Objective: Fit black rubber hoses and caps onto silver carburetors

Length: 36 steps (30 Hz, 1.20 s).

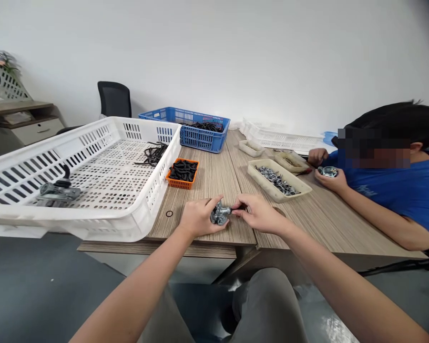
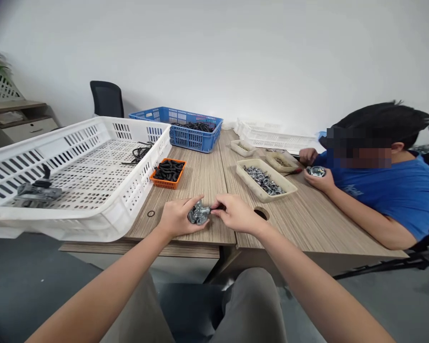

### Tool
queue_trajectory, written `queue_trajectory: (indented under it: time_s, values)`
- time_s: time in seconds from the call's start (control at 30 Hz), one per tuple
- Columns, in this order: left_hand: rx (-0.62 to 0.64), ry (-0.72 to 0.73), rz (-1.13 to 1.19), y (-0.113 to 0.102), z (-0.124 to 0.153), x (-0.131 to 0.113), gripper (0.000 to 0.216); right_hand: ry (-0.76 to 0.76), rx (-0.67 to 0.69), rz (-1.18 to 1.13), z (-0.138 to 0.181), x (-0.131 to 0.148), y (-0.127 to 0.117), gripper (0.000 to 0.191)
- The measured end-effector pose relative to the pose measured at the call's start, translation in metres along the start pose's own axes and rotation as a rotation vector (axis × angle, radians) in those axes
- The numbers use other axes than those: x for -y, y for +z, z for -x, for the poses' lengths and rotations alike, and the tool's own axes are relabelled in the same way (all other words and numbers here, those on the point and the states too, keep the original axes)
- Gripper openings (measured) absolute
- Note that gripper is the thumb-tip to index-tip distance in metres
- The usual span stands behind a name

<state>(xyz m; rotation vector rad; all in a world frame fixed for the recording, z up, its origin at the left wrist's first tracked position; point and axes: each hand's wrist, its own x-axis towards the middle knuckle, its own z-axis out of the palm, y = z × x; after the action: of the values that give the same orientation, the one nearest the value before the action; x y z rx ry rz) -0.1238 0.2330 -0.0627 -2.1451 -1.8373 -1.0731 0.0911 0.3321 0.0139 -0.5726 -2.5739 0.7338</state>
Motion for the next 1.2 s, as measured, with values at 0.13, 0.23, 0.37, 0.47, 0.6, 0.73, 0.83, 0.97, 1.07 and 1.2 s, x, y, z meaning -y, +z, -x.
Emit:
queue_trajectory:
  time_s: [0.13,0.23,0.37,0.47,0.6,0.73,0.83,0.97,1.07,1.2]
  values:
    - [0.017,0.004,0.009,-0.001,0.0,0.001,0.075,0.033,0.004,-0.044,-0.001,-0.004,0.002,0.008]
    - [0.003,-0.013,0.033,-0.002,-0.001,0.001,0.075,0.093,0.0,-0.174,0.004,-0.012,0.006,0.012]
    - [0.015,-0.056,0.067,-0.004,-0.003,0.001,0.077,0.172,-0.027,-0.52,0.011,-0.024,0.019,0.027]
    - [0.032,-0.066,0.082,-0.007,-0.004,0.001,0.079,0.148,-0.139,-0.643,0.013,-0.031,0.031,0.033]
    - [0.046,-0.061,0.114,-0.008,-0.005,0.001,0.077,0.084,-0.235,-0.702,0.013,-0.038,0.042,0.031]
    - [0.048,-0.063,0.125,-0.008,-0.005,0.001,0.075,0.144,-0.278,-0.745,0.015,-0.04,0.047,0.041]
    - [0.051,-0.079,0.135,-0.009,-0.006,0.001,0.072,0.155,-0.354,-0.69,0.016,-0.038,0.051,0.043]
    - [0.063,-0.116,0.123,-0.01,-0.008,0.0,0.069,0.15,-0.377,-0.63,0.017,-0.036,0.055,0.04]
    - [0.052,-0.126,0.094,-0.01,-0.009,-0.002,0.067,0.136,-0.345,-0.649,0.016,-0.039,0.055,0.043]
    - [0.031,-0.079,0.016,-0.006,-0.007,-0.002,0.07,0.133,-0.333,-0.655,0.012,-0.046,0.055,0.041]
